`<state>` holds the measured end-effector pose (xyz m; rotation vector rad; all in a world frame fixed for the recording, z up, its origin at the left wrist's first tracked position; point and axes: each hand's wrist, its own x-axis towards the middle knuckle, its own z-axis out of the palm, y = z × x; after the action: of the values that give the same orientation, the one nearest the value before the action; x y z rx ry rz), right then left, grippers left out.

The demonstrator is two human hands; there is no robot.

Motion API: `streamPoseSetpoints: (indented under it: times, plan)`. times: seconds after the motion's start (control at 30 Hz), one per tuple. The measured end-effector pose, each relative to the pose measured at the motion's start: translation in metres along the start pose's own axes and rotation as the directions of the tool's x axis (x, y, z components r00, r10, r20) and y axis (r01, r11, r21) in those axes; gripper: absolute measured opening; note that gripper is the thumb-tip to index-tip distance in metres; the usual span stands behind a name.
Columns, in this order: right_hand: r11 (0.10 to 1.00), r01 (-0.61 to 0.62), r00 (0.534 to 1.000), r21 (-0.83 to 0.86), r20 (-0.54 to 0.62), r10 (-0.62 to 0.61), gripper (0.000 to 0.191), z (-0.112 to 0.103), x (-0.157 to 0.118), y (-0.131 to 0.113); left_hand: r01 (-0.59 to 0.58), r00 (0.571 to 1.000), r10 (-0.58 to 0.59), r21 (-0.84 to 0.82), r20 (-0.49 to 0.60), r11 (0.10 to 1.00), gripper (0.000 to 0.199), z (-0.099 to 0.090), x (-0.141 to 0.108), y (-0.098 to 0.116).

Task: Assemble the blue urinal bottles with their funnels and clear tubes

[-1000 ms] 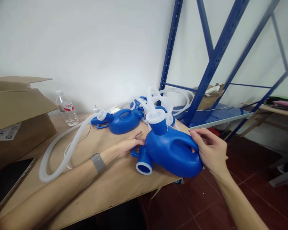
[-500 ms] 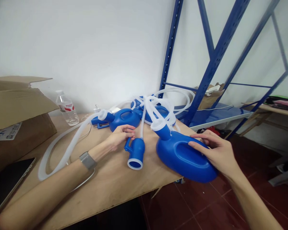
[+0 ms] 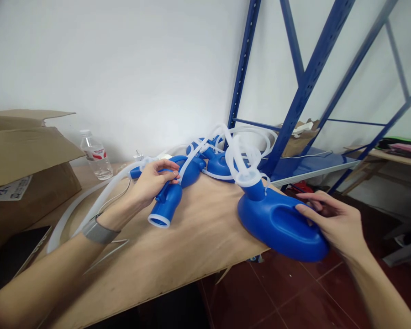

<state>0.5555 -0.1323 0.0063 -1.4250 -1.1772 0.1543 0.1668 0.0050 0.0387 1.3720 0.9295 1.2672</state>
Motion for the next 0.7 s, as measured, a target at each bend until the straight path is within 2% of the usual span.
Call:
streamPoseSetpoints:
  times: [0.1, 0.23, 0.3, 0.4, 0.53, 0.7]
  plan:
    - [0.999, 0.035, 0.998, -0.004, 0.043, -0.034, 0.042, -0.003, 0.000, 0.007, -0.014, 1.000, 0.014, 0.008, -0.024, 1.000, 0.016, -0.004, -0.002, 0.007]
    - [0.999, 0.014, 0.997, -0.052, 0.080, -0.009, 0.048, -0.014, 0.002, 0.023, -0.046, 0.997, 0.047, 0.007, -0.061, 0.999, 0.018, -0.010, -0.003, 0.024]
    - [0.995, 0.052, 0.995, -0.085, 0.084, -0.045, 0.050, -0.018, 0.003, 0.029, -0.115, 0.990, 0.115, 0.007, -0.076, 0.993, 0.017, -0.015, -0.004, 0.035]
    - [0.977, 0.183, 0.977, -0.114, 0.134, -0.167, 0.048, -0.017, 0.002, 0.027, -0.236, 0.965, 0.239, 0.041, -0.103, 0.971, 0.015, -0.023, -0.007, 0.052]
    - [0.931, 0.341, 0.906, -0.129, 0.308, -0.289, 0.042, 0.002, -0.003, 0.003, -0.341, 0.927, 0.355, 0.126, -0.117, 0.932, 0.015, -0.033, -0.012, 0.065]
    - [0.938, 0.319, 0.874, -0.137, 0.426, -0.235, 0.045, 0.039, -0.006, -0.026, -0.316, 0.931, 0.341, 0.187, -0.127, 0.930, 0.012, -0.037, -0.013, 0.068]
